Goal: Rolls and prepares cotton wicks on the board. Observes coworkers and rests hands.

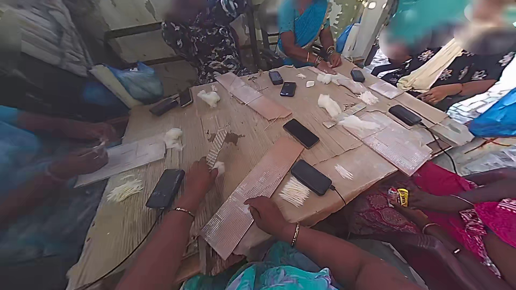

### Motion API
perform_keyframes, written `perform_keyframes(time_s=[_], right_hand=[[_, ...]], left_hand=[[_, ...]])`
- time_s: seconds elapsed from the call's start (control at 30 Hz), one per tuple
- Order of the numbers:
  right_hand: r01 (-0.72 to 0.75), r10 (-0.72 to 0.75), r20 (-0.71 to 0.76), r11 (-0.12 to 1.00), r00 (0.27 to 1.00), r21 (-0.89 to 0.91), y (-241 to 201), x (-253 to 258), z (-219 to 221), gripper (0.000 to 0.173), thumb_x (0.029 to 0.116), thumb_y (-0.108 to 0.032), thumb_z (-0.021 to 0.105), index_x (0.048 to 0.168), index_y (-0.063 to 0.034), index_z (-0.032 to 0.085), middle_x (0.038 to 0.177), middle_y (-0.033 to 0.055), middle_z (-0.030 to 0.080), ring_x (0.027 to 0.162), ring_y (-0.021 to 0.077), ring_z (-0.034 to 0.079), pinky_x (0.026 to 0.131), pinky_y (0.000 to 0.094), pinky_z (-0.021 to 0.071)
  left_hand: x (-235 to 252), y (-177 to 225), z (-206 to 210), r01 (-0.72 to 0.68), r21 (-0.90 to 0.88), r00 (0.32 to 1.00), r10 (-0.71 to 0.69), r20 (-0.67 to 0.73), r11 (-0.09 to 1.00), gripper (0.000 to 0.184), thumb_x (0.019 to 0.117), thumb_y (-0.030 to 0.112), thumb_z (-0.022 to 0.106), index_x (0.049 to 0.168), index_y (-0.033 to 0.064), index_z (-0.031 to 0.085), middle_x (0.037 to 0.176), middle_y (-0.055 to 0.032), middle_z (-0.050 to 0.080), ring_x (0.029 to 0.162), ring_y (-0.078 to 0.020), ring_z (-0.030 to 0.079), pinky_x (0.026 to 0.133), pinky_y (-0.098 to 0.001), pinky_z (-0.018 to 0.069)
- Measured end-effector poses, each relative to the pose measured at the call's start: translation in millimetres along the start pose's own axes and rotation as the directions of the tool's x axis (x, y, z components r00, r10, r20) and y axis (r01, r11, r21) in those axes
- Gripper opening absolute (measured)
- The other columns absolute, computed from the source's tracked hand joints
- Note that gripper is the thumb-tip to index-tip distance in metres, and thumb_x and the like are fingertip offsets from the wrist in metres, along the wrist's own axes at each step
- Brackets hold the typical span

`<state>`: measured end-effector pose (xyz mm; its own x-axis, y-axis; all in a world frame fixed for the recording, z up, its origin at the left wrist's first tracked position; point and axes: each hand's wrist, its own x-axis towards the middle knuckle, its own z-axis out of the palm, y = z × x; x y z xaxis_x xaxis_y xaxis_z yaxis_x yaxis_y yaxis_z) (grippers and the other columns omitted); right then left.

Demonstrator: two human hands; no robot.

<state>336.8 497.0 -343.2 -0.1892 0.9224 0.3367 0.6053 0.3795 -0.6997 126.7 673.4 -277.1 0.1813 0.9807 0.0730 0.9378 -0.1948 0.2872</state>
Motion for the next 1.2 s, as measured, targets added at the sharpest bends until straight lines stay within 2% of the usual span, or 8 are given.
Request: perform_keyframes(time_s=[0.17,0.33,0.47,0.57,0.7,0.87,1.1,1.2], right_hand=[[0.032,-0.033,-0.078,0.999,0.996,-0.017,6,0,7,0.029,0.0995,-0.01,0.054,0.12,-0.0033,0.072,0.107,0.0157,0.075,0.101,0.0313,0.072,0.091,0.0446,0.0568],[0.066,-0.07,-0.119,0.997,0.99,-0.04,5,-2,8,0.028,0.0982,-0.009,0.054,0.117,-0.0023,0.073,0.103,0.0154,0.075,0.096,0.0314,0.072,0.088,0.0445,0.0576],[0.089,-0.096,-0.148,0.995,0.984,-0.05,8,-2,10,0.027,0.0976,-0.01,0.055,0.116,-0.0032,0.073,0.101,0.0136,0.075,0.093,0.0296,0.073,0.085,0.0418,0.0587],[0.089,-0.097,-0.164,0.995,0.982,-0.052,10,-2,12,0.027,0.0971,-0.011,0.055,0.115,-0.0044,0.074,0.101,0.0127,0.075,0.091,0.0279,0.073,0.081,0.0394,0.0594],[0.084,-0.092,-0.161,0.995,0.983,-0.054,11,-2,13,0.027,0.0972,-0.012,0.055,0.115,-0.0054,0.074,0.099,0.0122,0.075,0.089,0.0269,0.072,0.08,0.039,0.0594],[0.08,-0.087,-0.159,0.995,0.983,-0.052,8,-2,11,0.027,0.0974,-0.011,0.055,0.115,-0.0045,0.074,0.1,0.0131,0.075,0.09,0.0276,0.072,0.081,0.0396,0.0593],[0.065,-0.072,-0.137,0.997,0.988,-0.052,10,-1,11,0.028,0.0985,-0.012,0.054,0.117,-0.0039,0.073,0.102,0.0137,0.075,0.093,0.0289,0.072,0.083,0.0413,0.0586],[0.055,-0.058,-0.133,0.998,0.989,-0.03,10,-2,11,0.029,0.099,-0.012,0.053,0.119,-0.0023,0.072,0.103,0.0151,0.075,0.092,0.029,0.072,0.084,0.041,0.0583]], left_hand=[[-11,-3,3,-0.057,-0.051,0.998,0.059,0.035,0.997,0.058,0.1054,0.029,0.057,0.15,-0.0051,0.042,0.138,-0.0332,0.054,0.128,-0.0502,0.055,0.109,-0.072,0.0359],[-33,14,-8,-0.108,-0.319,0.973,0.167,0.163,0.942,0.05,0.1084,0.021,0.053,0.15,-0.0054,0.043,0.141,-0.0309,0.054,0.131,-0.0434,0.055,0.112,-0.0548,0.0419],[-26,20,-1,-0.112,-0.129,0.971,0.136,0.198,0.985,0.067,0.1039,0.022,0.062,0.158,-0.002,0.032,0.14,-0.0283,0.052,0.119,-0.0413,0.062,0.102,-0.054,0.051],[-21,18,7,-0.159,0.027,0.951,0.146,0.272,0.987,0.069,0.1024,0.035,0.065,0.157,0.0028,0.038,0.138,-0.0246,0.054,0.113,-0.0396,0.066,0.095,-0.0549,0.0553],[-21,7,11,-0.177,-0.038,0.929,0.179,0.325,0.984,0.077,0.0991,0.045,0.068,0.157,0.0035,0.037,0.138,-0.0249,0.054,0.117,-0.0388,0.063,0.1,-0.0552,0.0529],[-28,-1,6,-0.133,-0.197,0.969,0.17,0.18,0.971,0.05,0.113,0.032,0.039,0.151,0.0022,0.047,0.133,-0.0284,0.056,0.115,-0.042,0.061,0.099,-0.057,0.05],[-14,-22,21,-0.247,-0.041,0.967,0.249,0.054,0.968,0.041,0.1096,0.024,0.048,0.142,0.001,0.059,0.128,-0.0292,0.058,0.114,-0.0444,0.061,0.099,-0.0578,0.0504],[-34,-10,10,-0.177,-0.105,0.982,0.169,-0.078,0.979,0.035,0.1081,0.019,0.052,0.135,-0.0015,0.063,0.132,-0.0285,0.057,0.121,-0.0457,0.058,0.103,-0.0589,0.0479]])
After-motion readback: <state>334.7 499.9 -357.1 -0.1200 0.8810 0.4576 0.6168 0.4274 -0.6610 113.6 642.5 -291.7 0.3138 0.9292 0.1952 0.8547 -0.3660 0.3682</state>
